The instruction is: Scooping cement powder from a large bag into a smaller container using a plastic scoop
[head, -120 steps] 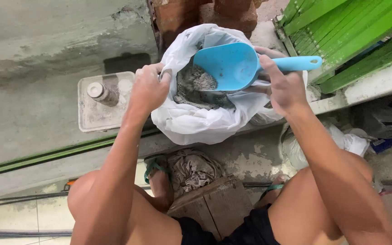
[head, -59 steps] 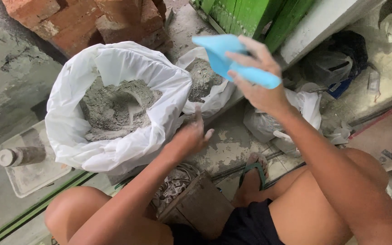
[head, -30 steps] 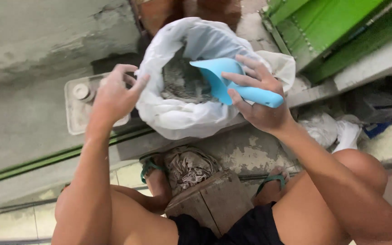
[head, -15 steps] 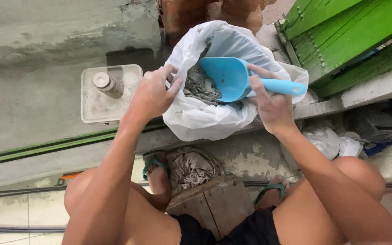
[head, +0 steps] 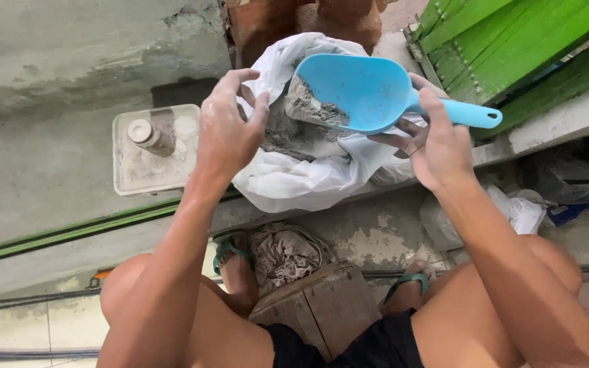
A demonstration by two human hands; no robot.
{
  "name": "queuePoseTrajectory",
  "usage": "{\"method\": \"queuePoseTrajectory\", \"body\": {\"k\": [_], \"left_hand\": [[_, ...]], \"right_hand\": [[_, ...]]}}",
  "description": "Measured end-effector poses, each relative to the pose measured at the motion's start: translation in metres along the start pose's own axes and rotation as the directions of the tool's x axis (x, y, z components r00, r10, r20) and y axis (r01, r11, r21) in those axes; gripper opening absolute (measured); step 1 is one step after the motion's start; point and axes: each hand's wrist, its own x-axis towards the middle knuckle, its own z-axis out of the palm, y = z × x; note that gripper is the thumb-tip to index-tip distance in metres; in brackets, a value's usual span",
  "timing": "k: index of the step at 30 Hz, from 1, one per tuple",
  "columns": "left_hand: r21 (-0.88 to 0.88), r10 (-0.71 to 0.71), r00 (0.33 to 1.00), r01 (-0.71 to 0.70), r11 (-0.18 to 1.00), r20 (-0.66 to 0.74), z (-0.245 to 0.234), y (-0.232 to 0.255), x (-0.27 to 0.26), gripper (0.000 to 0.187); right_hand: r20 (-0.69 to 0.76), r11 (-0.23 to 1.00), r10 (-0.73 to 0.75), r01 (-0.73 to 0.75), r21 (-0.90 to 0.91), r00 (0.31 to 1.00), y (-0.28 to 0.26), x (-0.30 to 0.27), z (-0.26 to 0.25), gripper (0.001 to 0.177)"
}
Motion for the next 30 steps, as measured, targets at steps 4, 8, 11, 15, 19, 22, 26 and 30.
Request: {"method": "queuePoseTrajectory", "body": {"k": [4,8,11,15,19,22,26,30], "left_hand": [[0.017,-0.015,0.997,0.014,1.0,0.071,0.015,0.035,0.003,0.024],[-0.089,0.146,0.985,-0.138,0.986,0.094,0.042,0.055,0.004,0.028],[-0.155,0.245,0.956,-0.221,0.963,0.16,0.075,0.069,-0.001,0.029],[-0.277,0.307,0.886,-0.216,0.936,0.348,0.119,0.097,-0.032,0.042],[-0.304,0.144,0.628,0.155,0.94,0.765,0.165,0.124,-0.057,0.062],[-0.146,0.001,0.499,0.251,0.957,0.866,0.198,0.111,-0.066,0.083],[0.231,-0.272,0.344,0.157,0.96,0.899,0.24,0.065,-0.073,0.1],[0.324,-0.289,0.417,-0.014,0.946,0.862,0.241,0.057,-0.085,0.099]], "right_hand": [[-0.05,1.0,0.031,-0.031,0.001,0.998,-0.016,0.004,-0.023,0.048],[-0.121,0.997,-0.023,0.031,0.069,0.992,-0.026,0.007,-0.059,0.058],[-0.187,0.99,-0.066,0.088,0.11,0.98,-0.04,0.006,-0.084,0.059],[-0.39,0.988,-0.09,0.13,0.078,0.917,-0.058,0.002,-0.111,0.056],[-0.406,0.975,-0.191,0.222,0.029,0.893,-0.041,0.014,-0.156,0.051],[-0.478,0.987,-0.146,0.096,-0.128,0.866,-0.033,0.015,-0.168,0.039],[-0.424,0.963,-0.156,0.043,-0.264,0.892,-0.016,0.025,-0.182,0.039],[-0.32,0.807,-0.247,0.011,-0.591,0.914,0.013,0.035,-0.2,0.032]]}}
